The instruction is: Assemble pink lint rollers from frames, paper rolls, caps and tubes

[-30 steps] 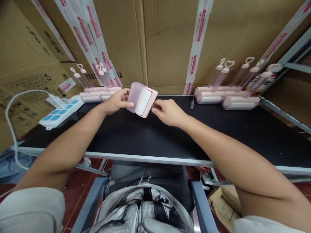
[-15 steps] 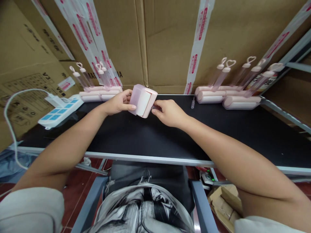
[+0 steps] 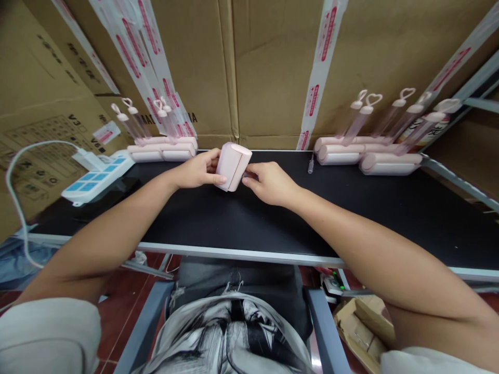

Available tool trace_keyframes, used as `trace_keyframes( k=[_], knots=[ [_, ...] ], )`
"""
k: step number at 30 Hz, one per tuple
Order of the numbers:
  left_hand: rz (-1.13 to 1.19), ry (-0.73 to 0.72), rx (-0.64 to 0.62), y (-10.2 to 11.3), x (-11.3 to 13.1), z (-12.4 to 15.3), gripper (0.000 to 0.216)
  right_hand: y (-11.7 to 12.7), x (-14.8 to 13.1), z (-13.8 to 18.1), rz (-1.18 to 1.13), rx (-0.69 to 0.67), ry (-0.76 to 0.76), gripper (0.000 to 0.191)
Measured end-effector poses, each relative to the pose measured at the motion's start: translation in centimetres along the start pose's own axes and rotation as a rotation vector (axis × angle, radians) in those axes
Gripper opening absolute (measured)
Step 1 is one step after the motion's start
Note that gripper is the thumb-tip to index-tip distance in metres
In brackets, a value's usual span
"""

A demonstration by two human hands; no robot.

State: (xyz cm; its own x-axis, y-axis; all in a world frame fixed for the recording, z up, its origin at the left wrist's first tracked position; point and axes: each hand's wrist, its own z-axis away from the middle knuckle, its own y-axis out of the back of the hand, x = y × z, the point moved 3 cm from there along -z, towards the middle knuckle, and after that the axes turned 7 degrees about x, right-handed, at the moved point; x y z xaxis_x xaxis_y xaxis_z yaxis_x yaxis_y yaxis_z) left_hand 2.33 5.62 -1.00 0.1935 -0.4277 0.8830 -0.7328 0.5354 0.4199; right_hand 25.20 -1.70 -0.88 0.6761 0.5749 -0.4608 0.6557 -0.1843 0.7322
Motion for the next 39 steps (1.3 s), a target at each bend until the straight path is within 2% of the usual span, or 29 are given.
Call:
trace_keyframes(
  k=[4, 6, 10, 12, 15, 17, 19, 21, 24, 27, 30, 34, 37, 39],
  knots=[
    [-0.003, -0.019, -0.007, -0.2, 0.2, 0.0, 0.075, -0.5, -0.2, 0.3, -0.027, -0.035, -0.078, 0.015],
    [-0.004, -0.016, -0.013, -0.5, 0.4, -0.1, 0.075, -0.9, -0.3, 0.4, -0.097, -0.070, -0.175, 0.016],
    [0.075, 0.059, 0.110, -1.0, 0.2, -0.6, 0.071, -0.8, -0.3, 0.3, -0.504, -0.066, -0.501, 0.010],
    [0.171, 0.117, 0.204, -0.9, -0.1, -0.8, 0.066, 0.2, -0.4, 0.1, -0.724, -0.026, -0.608, 0.022],
    [0.311, 0.205, 0.318, -0.4, -0.6, -1.0, 0.052, 2.4, -0.4, -0.3, -0.898, 0.021, -0.598, 0.048],
    [0.368, 0.286, 0.364, -0.1, -0.9, -1.1, 0.044, 3.7, -0.4, -0.5, -0.940, 0.080, -0.494, 0.053],
    [0.398, 0.365, 0.370, -0.1, -1.0, -1.1, 0.047, 4.4, -0.4, -0.6, -0.915, 0.186, -0.355, 0.054],
    [0.420, 0.417, 0.316, -0.5, -0.8, -1.0, 0.054, 4.5, -0.3, -0.6, -0.816, 0.321, -0.233, 0.057],
    [0.462, 0.433, 0.111, -2.2, 0.1, -0.6, 0.067, 4.6, -0.1, -0.5, -0.653, 0.490, -0.120, 0.055],
    [0.503, 0.407, -0.088, -3.9, 0.9, -0.1, 0.077, 5.1, 0.6, -0.7, -0.571, 0.577, -0.063, 0.047],
    [0.490, 0.387, -0.170, -4.6, 0.8, 0.1, 0.079, 5.4, 1.4, -1.0, -0.524, 0.589, -0.038, 0.046],
    [0.301, 0.455, -0.190, -4.5, -0.2, -0.1, 0.081, 4.9, 1.8, -0.9, -0.435, 0.548, -0.079, 0.047],
    [0.112, 0.457, -0.075, -3.7, -0.5, -0.2, 0.085, 6.0, 1.6, -0.7, -0.269, 0.574, -0.128, 0.041],
    [-0.022, 0.400, 0.012, -3.0, -0.4, -0.1, 0.082, 7.9, 1.9, -0.7, -0.100, 0.651, -0.134, 0.046]
  ],
)
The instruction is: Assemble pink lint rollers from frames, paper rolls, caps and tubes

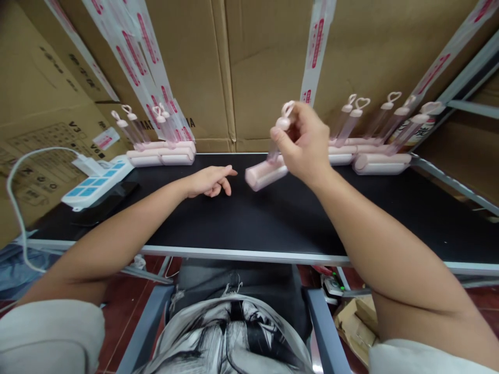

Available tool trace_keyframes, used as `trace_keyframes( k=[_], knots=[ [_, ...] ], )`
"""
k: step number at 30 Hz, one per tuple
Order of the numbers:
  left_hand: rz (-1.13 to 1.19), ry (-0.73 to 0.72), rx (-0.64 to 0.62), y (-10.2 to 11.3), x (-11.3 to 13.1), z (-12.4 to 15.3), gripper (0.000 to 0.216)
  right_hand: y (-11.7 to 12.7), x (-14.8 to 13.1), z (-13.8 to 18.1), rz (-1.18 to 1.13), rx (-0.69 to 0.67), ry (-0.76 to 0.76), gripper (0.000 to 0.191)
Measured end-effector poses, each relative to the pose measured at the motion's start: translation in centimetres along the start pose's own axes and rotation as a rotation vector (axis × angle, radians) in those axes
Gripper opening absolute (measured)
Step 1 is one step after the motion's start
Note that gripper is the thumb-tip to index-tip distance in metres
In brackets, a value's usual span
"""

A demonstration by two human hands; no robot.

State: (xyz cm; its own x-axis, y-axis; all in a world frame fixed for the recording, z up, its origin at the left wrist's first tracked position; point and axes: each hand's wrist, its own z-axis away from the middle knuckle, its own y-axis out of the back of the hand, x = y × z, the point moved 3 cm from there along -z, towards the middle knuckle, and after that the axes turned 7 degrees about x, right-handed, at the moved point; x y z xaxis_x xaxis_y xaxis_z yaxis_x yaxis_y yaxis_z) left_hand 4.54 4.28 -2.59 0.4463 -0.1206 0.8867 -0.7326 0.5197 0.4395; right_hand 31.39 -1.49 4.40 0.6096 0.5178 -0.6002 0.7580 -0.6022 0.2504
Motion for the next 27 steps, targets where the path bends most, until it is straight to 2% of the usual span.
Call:
trace_keyframes(
  k=[3, 6, 11, 16, 20, 25, 27],
  knots=[
    [-0.176, -0.100, 0.045, 0.6, 0.2, 0.4, 0.067, 3.0, 1.2, -2.8, 0.293, 0.149, 0.056, 0.063],
    [-0.257, -0.144, 0.008, 0.6, 0.4, 0.7, 0.057, 5.8, 4.0, -5.4, 0.612, 0.174, 0.001, 0.051],
    [-0.295, -0.171, -0.049, 0.3, 0.5, 0.8, 0.061, 9.0, 8.7, -7.2, 0.841, 0.163, -0.183, 0.046],
    [-0.344, -0.182, -0.043, 0.6, 0.4, 0.7, 0.059, 9.6, 11.5, -7.6, 0.972, 0.184, -0.282, 0.046],
    [-0.363, -0.190, -0.029, 1.0, 0.2, 0.6, 0.055, 9.8, 12.1, -7.8, 0.967, 0.250, -0.322, 0.052],
    [-0.366, -0.173, 0.011, 1.4, -0.2, 0.3, 0.044, 9.5, 11.7, -7.8, 0.933, 0.264, -0.322, 0.078],
    [-0.379, -0.179, 0.093, 2.0, -0.3, 0.0, 0.035, 9.5, 11.6, -8.1, 0.903, 0.331, -0.312, 0.090]
  ],
)
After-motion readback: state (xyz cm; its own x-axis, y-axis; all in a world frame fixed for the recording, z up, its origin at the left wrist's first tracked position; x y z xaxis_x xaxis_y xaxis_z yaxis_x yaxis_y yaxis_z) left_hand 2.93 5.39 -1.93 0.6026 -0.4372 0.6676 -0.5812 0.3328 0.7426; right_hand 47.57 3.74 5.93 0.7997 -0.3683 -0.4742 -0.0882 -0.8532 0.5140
